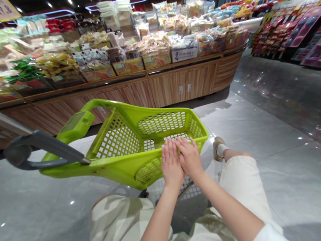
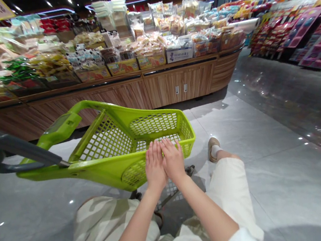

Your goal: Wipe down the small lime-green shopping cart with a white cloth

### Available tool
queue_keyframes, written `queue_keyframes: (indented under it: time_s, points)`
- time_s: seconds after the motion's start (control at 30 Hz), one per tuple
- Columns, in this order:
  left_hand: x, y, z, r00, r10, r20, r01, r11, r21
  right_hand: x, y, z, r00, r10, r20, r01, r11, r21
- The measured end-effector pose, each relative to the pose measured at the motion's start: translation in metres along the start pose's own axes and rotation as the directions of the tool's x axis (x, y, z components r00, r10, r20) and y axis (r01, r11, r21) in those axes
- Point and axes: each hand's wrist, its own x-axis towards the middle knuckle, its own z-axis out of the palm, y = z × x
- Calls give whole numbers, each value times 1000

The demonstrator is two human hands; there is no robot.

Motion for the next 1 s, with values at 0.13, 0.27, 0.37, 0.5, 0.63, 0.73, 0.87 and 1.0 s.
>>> queue_keyframes:
  time_s: [0.13, 0.27, 0.37, 0.5, 0.63, 0.73, 0.87, 1.0]
  points:
    - [-1, -3, -3, 1000, 7, -15, -8, 1000, -24, -3, 27, -13, 999, -49, 18, 49, 999, 18]
    - [0, 0, -4, 1000, -2, -27, 1, 999, -41, -11, 90, -28, 990, 117, -80, -117, 993, 8]
    - [1, 4, -2, 1000, -7, -23, 6, 999, -43, -11, 107, -28, 955, 256, -150, -259, 966, 5]
    - [2, 5, 1, 999, -18, -43, 15, 999, -50, -4, 62, -12, 969, 211, -126, -221, 972, -73]
    - [0, 1, 2, 999, 3, -33, -4, 1000, -11, 2, 8, -2, 1000, 20, 6, -20, 998, -64]
    - [0, -2, 1, 1000, 9, -26, -9, 1000, -4, 0, 11, -9, 996, -69, 60, 71, 997, -33]
    - [0, -1, -3, 1000, 0, -25, -1, 1000, -30, -6, 63, -28, 999, 45, 6, -45, 998, -33]
    - [2, 4, -2, 1000, -10, -25, 8, 999, -49, -6, 93, -33, 965, 240, -106, -248, 966, -68]
